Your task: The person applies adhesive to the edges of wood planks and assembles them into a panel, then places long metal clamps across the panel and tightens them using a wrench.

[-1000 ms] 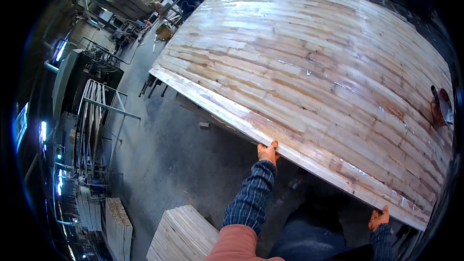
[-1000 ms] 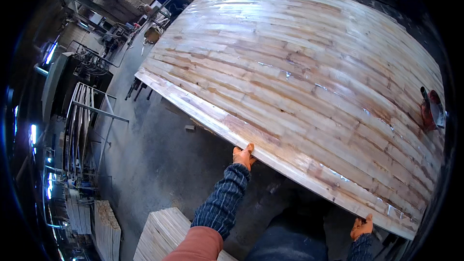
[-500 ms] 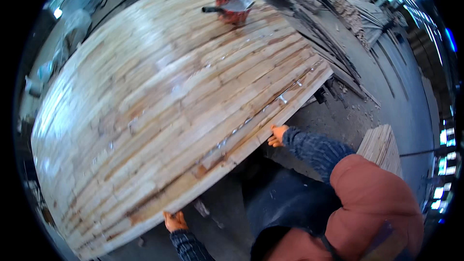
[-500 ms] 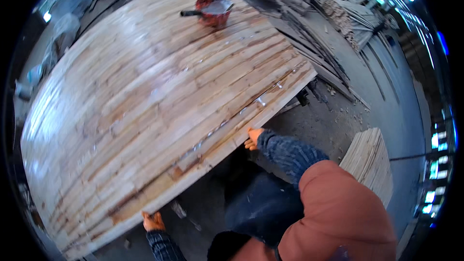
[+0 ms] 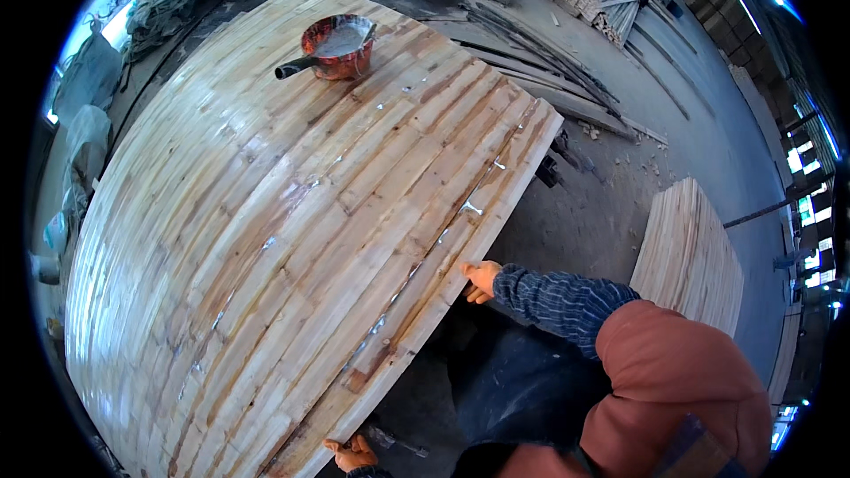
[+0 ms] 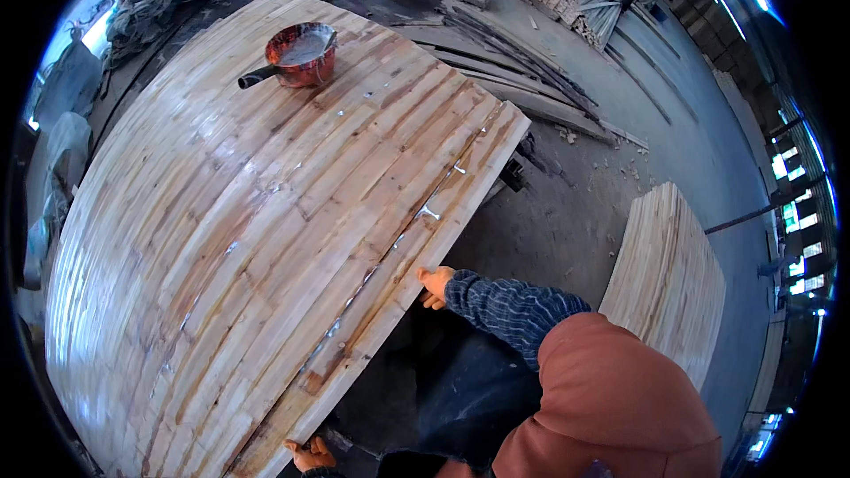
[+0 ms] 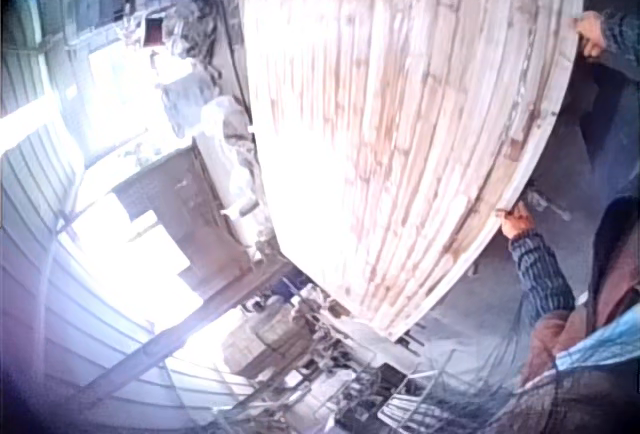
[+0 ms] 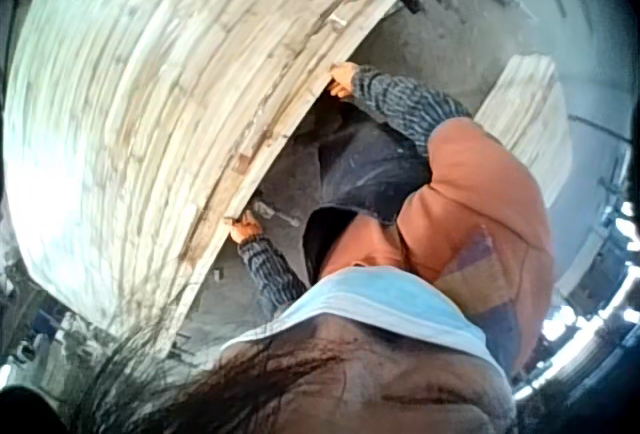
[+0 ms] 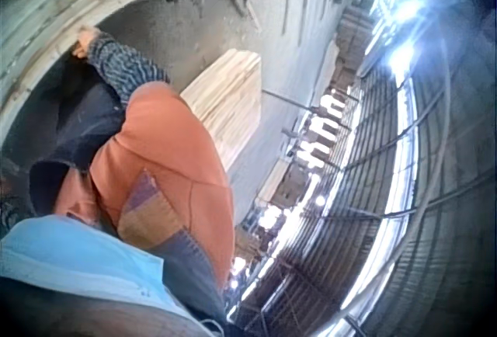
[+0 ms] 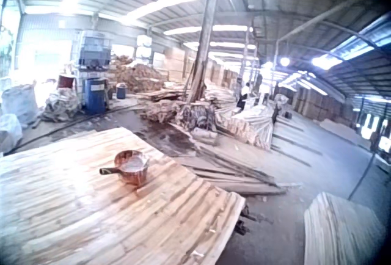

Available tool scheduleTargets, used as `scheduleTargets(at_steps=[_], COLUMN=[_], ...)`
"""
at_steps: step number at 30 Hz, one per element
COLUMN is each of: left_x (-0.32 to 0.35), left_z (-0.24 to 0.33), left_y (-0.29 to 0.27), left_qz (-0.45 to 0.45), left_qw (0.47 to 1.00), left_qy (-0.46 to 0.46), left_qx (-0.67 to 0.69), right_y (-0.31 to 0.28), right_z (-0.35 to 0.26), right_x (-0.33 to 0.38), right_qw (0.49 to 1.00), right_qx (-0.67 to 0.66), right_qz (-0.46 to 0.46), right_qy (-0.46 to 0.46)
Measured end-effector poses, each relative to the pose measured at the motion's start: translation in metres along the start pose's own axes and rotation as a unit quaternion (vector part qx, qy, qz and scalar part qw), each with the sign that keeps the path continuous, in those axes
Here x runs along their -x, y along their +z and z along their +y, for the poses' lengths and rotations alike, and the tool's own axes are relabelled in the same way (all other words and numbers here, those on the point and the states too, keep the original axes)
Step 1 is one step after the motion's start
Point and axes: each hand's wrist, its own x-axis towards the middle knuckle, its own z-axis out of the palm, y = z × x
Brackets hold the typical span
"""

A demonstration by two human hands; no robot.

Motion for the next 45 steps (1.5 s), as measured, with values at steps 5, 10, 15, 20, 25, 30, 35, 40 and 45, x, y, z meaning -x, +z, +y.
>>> scheduleTargets(at_steps=[5,10,15,20,25,30,35,40,45], left_x=[0.019,0.097,0.145,0.124,0.084,0.098,0.092,0.073,0.085], left_z=[-0.004,-0.046,-0.114,-0.190,-0.210,-0.210,-0.208,-0.210,-0.206], left_y=[-0.019,0.059,0.207,0.338,0.373,0.392,0.388,0.357,0.369], left_qz=[0.104,0.204,0.065,-0.075,-0.038,-0.002,-0.028,-0.071,-0.056], left_qw=[0.993,0.962,0.994,0.990,0.988,0.989,0.989,0.996,0.994], left_qy=[0.056,0.161,0.030,-0.107,-0.121,-0.081,-0.083,-0.017,-0.072], left_qx=[0.033,-0.086,-0.085,0.046,0.089,0.121,0.119,-0.042,0.068], right_y=[-0.027,-0.191,-0.358,-0.436,-0.457,-0.445,-0.446,-0.437,-0.443], right_z=[-0.029,-0.074,-0.164,-0.233,-0.232,-0.239,-0.242,-0.230,-0.222], right_x=[-0.015,-0.053,-0.119,-0.195,-0.241,-0.220,-0.215,-0.225,-0.241], right_qw=[0.968,0.968,0.846,0.846,0.935,0.929,0.939,0.925,0.931], right_qx=[-0.008,-0.072,0.221,0.322,0.233,0.208,0.180,0.201,0.188], right_qz=[-0.250,0.065,0.353,0.301,0.107,0.123,0.091,0.142,0.114], right_qy=[0.023,-0.231,-0.334,-0.300,-0.246,-0.280,-0.280,-0.288,-0.292])
